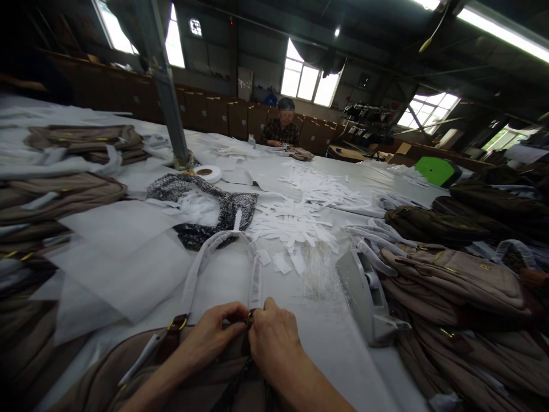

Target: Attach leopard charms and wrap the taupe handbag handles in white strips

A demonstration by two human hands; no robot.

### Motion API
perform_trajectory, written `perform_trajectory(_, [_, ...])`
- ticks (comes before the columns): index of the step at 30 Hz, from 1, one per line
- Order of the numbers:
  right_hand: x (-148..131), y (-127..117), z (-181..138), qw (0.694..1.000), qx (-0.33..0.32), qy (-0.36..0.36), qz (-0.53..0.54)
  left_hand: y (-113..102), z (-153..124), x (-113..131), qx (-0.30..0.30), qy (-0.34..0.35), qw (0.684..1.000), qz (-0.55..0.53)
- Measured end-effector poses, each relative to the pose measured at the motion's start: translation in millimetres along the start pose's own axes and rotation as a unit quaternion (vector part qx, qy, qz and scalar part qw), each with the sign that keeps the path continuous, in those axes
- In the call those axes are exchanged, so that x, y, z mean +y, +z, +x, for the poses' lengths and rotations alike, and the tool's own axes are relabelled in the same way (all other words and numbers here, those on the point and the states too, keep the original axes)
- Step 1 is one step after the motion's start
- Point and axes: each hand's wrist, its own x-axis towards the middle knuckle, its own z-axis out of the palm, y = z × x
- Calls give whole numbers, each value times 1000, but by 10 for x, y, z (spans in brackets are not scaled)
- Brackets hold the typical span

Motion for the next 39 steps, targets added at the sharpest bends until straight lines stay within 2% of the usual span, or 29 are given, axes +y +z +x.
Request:
perform_trajectory(6, [39,91,11,999,2,2,40,-24,71,-54,-20,-25,998,50])
perform_trajectory(13, [166,89,36,972,43,31,230,4,46,-180,3,3,989,150])
perform_trajectory(20, [201,106,3,975,36,43,215,5,67,-144,-4,-11,993,120])
perform_trajectory(26, [181,60,8,981,34,32,189,18,137,-184,-27,-19,985,168])
perform_trajectory(32, [209,153,25,989,0,19,146,-32,137,-134,-45,-17,995,82])
perform_trajectory(36, [218,240,25,985,14,21,169,-65,150,-104,-100,0,995,10])
perform_trajectory(39, [211,302,7,975,36,30,215,-78,191,-129,-128,-21,992,4])
